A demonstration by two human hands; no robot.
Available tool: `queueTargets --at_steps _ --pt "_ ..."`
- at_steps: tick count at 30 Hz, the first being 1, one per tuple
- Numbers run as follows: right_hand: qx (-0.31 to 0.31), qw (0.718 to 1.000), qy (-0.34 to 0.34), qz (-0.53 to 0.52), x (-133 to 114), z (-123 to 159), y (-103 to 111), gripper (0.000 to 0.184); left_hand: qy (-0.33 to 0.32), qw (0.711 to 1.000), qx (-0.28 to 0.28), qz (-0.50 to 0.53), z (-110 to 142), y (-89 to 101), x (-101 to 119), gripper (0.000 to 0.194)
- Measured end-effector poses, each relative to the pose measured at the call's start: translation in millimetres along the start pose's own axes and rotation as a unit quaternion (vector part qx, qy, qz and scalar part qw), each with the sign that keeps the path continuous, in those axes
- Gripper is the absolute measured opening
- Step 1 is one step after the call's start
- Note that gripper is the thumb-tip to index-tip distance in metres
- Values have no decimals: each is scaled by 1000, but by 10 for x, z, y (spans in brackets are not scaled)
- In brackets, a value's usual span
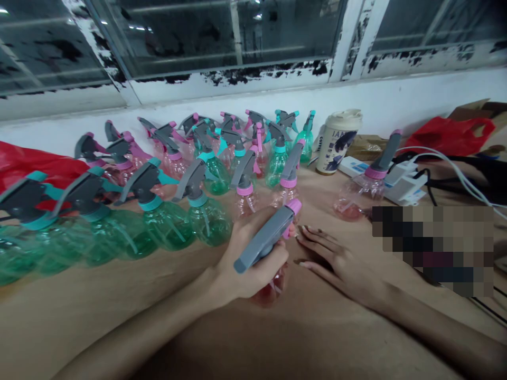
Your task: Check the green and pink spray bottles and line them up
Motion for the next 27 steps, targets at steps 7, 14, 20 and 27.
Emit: queueTargets --at_steps 7,14,20,27 --pt "-2 1000 2 11 2 2 -2 47 1 999 -26 40 5 -23 6 9" --pt "-15 1000 0 13 7 3 -7 47 -26 999 -6 28 18 12 25 8" --pt "-25 1000 5 2 -2 2 -16 48 -24 999 28 2 39 15 -12 11" --pt "-18 1000 -1 -2 17 12 -16 48 -41 998 42 4 33 29 42 9"
Point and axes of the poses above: each hand's wrist, its own z-axis away from the middle knuckle, its own y-axis out of the back of the hand, x = y × z, the point moved 9 cm from there along -z, towards the middle knuckle, and after that the axes turned 4 degrees about y, right-handed, at the moved point
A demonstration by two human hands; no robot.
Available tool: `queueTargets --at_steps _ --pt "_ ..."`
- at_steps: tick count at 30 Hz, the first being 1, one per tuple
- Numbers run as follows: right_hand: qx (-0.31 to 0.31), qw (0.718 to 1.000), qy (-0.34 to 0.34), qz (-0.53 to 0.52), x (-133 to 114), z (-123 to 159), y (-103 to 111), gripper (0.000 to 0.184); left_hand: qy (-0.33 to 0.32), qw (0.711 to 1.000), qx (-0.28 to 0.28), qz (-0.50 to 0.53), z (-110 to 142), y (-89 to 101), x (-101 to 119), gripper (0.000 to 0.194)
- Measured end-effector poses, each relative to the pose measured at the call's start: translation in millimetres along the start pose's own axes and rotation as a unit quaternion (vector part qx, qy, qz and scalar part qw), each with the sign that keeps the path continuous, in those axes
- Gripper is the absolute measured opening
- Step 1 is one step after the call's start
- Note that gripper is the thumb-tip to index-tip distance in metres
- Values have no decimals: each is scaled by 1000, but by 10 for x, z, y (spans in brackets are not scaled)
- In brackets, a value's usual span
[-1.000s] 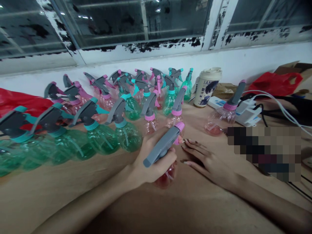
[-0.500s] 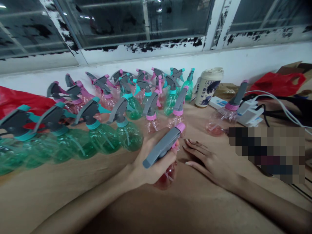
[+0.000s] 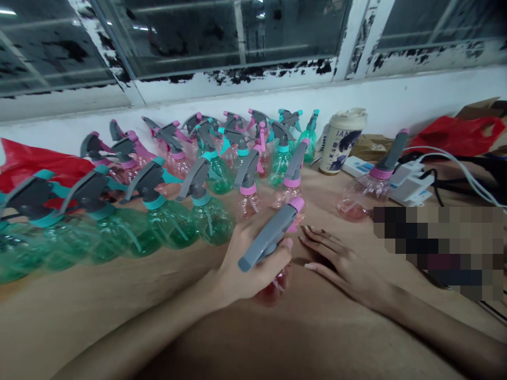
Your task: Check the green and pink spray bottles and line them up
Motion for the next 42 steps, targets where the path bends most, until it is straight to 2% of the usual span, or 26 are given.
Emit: queueTargets --at_steps 6,11,16,32,37,42 --pt "-15 1000 4 7 -3 3 -15 50 13 1000 -3 -3 8 -3 -45 6" --pt "-22 1000 0 9 12 10 -28 51 21 999 -26 13 16 -27 -48 16" --pt "-19 1000 -8 3 29 23 -36 52 6 1000 -27 13 -7 -6 -4 7" --pt "-18 1000 -5 -4 2 3 -7 52 1 998 -57 28 -44 -40 40 7" --pt "-10 1000 -2 -7 -3 0 6 51 2 998 -59 21 -50 -34 43 14" --pt "-23 1000 -1 4 -8 4 -16 51 10 999 -36 22 -21 -18 -13 8"
Point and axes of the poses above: each hand's wrist, its own z-axis away from the middle knuckle, its own y-axis out of the back of the hand, x = y × z, the point moved 9 cm from there along -z, towards the middle knuckle, and after that the axes turned 4 degrees about y, right-handed, at the moved point
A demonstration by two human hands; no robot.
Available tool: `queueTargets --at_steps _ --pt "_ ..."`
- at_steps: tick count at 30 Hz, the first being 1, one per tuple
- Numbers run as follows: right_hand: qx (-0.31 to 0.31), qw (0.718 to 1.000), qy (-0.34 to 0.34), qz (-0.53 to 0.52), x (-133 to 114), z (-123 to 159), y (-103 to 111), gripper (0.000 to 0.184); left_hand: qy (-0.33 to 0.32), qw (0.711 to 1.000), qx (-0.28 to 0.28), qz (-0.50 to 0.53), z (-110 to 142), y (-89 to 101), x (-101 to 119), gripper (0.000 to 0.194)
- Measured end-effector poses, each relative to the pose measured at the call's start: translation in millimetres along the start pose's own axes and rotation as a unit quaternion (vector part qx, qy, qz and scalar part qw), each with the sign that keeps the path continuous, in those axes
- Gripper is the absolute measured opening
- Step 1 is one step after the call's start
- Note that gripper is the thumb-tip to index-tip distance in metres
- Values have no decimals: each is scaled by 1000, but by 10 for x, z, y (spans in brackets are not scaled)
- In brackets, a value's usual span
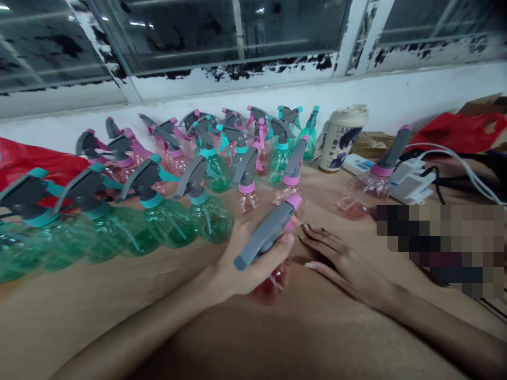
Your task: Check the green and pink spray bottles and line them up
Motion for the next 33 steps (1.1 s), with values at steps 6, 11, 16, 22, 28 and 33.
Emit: queueTargets --at_steps 6,11,16,22,28,33 --pt "2 1000 -2 -7 20 15 6 51 5 1000 9 0 28 -14 -37 18" --pt "-3 1000 -2 -20 31 14 8 52 6 1000 11 1 27 -15 -25 20" --pt "-5 1000 0 -16 40 14 6 52 9 1000 9 -7 34 -9 -31 21" --pt "-3 1000 0 -14 40 18 9 52 22 1000 7 -19 27 -19 -59 16" --pt "-7 1000 -2 -10 46 24 -3 52 13 1000 13 -3 11 15 -16 8" --pt "0 1000 2 -19 34 20 10 54 27 999 -25 8 3 -19 -22 7"
Point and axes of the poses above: each hand's wrist, its own z-axis away from the middle knuckle, its own y-axis out of the back of the hand, x = y × z, the point moved 9 cm from there along -z, towards the middle knuckle, and after that the axes turned 4 degrees about y, right-handed, at the moved point
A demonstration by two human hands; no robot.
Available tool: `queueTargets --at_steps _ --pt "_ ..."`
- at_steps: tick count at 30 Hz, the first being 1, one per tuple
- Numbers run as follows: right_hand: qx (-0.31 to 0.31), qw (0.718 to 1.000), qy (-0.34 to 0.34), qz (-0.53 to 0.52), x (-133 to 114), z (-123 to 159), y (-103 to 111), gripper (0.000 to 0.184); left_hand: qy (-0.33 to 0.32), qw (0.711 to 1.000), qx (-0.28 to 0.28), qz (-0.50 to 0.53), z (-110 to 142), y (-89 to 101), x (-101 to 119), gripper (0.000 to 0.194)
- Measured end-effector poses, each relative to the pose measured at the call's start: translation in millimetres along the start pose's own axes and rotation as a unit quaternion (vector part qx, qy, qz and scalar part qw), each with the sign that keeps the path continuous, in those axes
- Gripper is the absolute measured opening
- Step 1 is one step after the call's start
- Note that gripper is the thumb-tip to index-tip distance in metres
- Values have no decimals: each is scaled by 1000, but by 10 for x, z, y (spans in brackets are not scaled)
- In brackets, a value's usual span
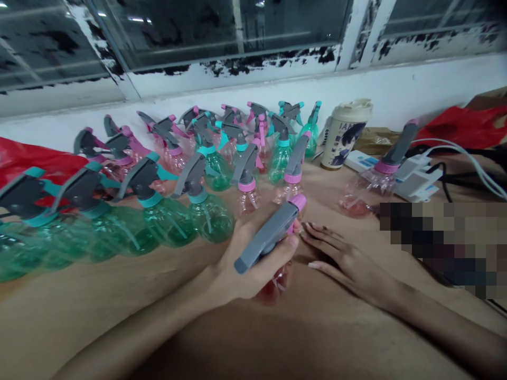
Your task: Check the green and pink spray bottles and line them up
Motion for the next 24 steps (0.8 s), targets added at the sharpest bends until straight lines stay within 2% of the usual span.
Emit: queueTargets --at_steps 5,16,21,24 --pt "9 1000 -5 1 4 4 11 51 3 1000 15 -3 -5 27 -14 5" --pt "-9 1000 -5 13 -2 5 -4 50 -5 1000 4 -21 33 1 -22 10" --pt "-8 1000 -3 13 -2 4 -4 52 -33 999 38 3 -9 28 11 9" --pt "-10 1000 -2 12 0 -1 -5 52 -29 999 46 0 -21 26 8 11"
Point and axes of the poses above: each hand's wrist, its own z-axis away from the middle knuckle, its own y-axis out of the back of the hand, x = y × z, the point moved 9 cm from there along -z, towards the middle knuckle, and after that the axes turned 4 degrees about y, right-handed, at the moved point
